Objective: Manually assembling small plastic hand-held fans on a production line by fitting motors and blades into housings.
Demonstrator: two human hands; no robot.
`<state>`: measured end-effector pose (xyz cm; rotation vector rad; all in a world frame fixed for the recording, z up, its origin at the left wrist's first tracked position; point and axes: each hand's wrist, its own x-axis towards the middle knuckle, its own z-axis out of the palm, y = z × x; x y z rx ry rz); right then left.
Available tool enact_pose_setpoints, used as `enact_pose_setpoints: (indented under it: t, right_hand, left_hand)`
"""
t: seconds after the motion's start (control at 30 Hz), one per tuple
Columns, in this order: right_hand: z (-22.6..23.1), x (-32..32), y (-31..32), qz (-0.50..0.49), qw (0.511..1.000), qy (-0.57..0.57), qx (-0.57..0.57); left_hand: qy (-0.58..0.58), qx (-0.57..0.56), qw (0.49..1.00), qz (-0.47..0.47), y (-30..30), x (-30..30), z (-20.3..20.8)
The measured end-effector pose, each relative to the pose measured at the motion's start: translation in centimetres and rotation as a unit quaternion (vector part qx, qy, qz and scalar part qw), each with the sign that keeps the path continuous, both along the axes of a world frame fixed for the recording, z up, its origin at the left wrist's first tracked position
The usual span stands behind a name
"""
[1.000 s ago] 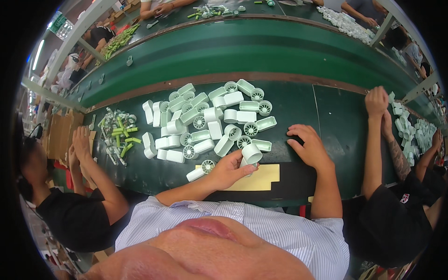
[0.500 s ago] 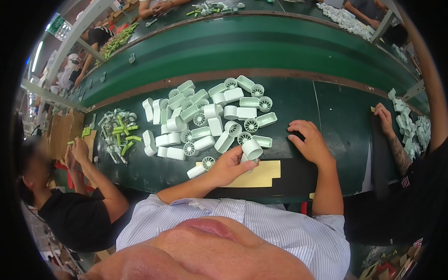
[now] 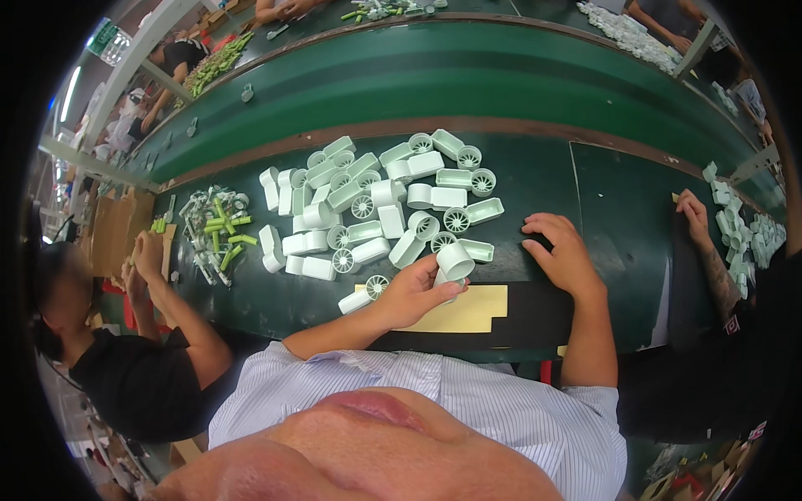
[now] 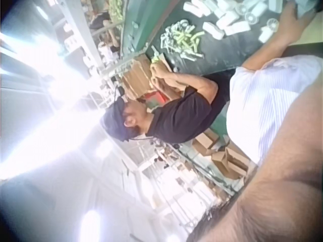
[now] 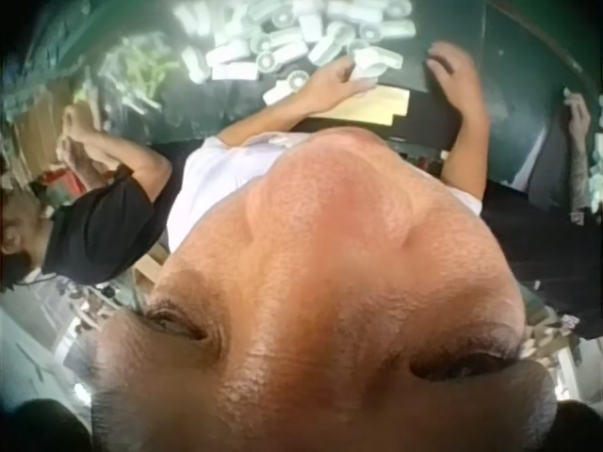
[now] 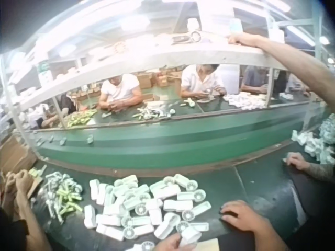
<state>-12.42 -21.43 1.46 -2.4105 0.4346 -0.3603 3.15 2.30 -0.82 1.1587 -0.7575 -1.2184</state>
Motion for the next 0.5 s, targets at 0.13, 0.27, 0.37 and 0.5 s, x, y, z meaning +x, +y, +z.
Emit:
enact_pose_setpoints:
  t: [0.13,0.27,0.37,0.5]
  right_hand:
    - [0.0,-0.1,-0.05,-0.005,1.0,0.006,-0.002]
    - [0.21,0.12,0.07,-0.006,1.0,0.012,0.005]
    - [0.2,0.0,0.17,-0.011,1.0,0.01,-0.002]
    - [0.06,-0.09,0.15,-0.013,1.0,0.003,0.001]
  left_hand:
    - [-0.008,0.02,1.0,-0.015,-0.04,0.01,-0.19]
    - [0.0,-0.001,1.0,0.008,0.07,-0.17,-0.07]
    - [-0.012,0.012,1.0,0.005,-0.01,-0.09,-0.52]
    - [0.002,-0.005,1.0,0.001,0.01,-0.19,-0.34]
